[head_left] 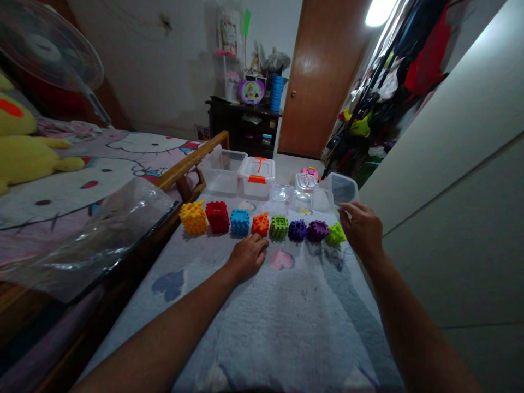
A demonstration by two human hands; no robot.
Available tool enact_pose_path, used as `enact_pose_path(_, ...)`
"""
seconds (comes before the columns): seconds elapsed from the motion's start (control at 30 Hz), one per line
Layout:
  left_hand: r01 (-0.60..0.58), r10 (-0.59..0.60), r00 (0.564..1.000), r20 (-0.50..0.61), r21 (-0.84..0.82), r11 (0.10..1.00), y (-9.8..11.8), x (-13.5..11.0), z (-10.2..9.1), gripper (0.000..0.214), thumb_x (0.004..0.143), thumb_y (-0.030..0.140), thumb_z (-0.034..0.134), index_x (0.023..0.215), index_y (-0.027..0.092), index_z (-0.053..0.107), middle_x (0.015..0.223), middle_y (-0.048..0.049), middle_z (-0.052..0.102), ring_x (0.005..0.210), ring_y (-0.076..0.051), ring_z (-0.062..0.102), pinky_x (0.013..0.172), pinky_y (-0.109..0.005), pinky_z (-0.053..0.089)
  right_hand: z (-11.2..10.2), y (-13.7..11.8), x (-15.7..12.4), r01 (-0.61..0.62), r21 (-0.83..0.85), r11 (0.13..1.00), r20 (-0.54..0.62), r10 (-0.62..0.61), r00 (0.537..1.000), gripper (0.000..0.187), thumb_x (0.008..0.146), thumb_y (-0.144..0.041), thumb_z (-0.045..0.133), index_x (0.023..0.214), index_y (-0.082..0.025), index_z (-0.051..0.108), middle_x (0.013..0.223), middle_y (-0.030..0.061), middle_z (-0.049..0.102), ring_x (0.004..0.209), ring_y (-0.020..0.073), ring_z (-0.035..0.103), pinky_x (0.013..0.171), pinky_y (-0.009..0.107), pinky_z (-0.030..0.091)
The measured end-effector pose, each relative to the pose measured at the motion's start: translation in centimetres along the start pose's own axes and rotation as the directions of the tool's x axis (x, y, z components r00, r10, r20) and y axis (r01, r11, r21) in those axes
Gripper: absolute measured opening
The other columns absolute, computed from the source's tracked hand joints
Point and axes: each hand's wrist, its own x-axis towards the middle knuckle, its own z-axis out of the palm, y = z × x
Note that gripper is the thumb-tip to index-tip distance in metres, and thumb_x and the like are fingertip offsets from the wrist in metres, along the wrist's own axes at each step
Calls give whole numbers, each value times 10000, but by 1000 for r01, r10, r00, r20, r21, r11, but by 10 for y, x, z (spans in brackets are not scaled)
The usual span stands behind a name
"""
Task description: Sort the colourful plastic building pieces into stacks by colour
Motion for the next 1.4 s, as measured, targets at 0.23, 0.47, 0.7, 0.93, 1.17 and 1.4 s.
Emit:
enact_pose_path(0.23, -17, 15, 1000, -17, -83, 996, -7, -2, -1, 196, 890, 179, 497, 987, 179, 668, 973, -77, 618, 938, -225, 571, 845, -340, 470, -49, -76, -65, 248, 227, 942, 222, -298, 928, 164, 910, -142, 540, 919, -198, 695, 855, 45, 689, 784, 194, 566, 728, 300, 416)
enact_pose_path(0.47, -47, 38, 999, -31, -369, 928, -13, -7, -4, 389, 808, 94, 479, 1171, 145, 611, 1120, -105, 641, 1057, -232, 589, 963, -392, 466, -32, -111, -96, 266, 216, 940, 336, -327, 883, 151, 841, -71, 625, 843, -206, 692, 748, 19, 653, 729, 201, 510, 684, 317, 354)
enact_pose_path(0.7, -70, 188, 975, 121, -634, 770, -7, -18, -12, 1014, 675, 291, 763, 1518, 203, 207, 1528, -157, 328, 1392, -322, 356, 1157, -493, 280, -29, -117, -98, 256, 232, 938, 302, -320, 898, 130, 859, -83, 605, 834, -194, 667, 746, 24, 651, 722, 195, 506, 668, 322, 346)
enact_pose_path(0.93, -10, 93, 992, 82, -693, 721, 9, -22, -11, 1300, 588, 481, 866, 1530, 233, 4, 1453, -193, 379, 1344, -349, 421, 1121, -552, 312, -20, -140, -103, 252, 324, 912, 286, -348, 893, 129, 894, -130, 566, 809, -201, 633, 751, 38, 653, 725, 201, 536, 654, 327, 395)
enact_pose_path(1.17, 8, 59, 995, 76, -671, 742, 8, -21, -11, 1259, 593, 437, 855, 1508, 233, 14, 1328, -174, 470, 1261, -348, 497, 1068, -569, 363, -31, -100, -89, -16, 627, 779, 213, -152, 965, 180, 906, -258, 573, 1069, -209, 632, 1024, 76, 669, 922, 204, 606, 808, 346, 497)
enact_pose_path(1.4, 49, 34, 993, 114, -655, 754, 10, -20, -13, 1211, 589, 352, 848, 1486, 251, 41, 1330, -165, 467, 1271, -349, 485, 1083, -578, 339, 28, 17, -64, -327, 215, 920, 229, 278, 933, 661, 735, -381, 653, 1327, -147, 478, 1287, 181, 556, 1196, 347, 491, 1008, 519, 363)
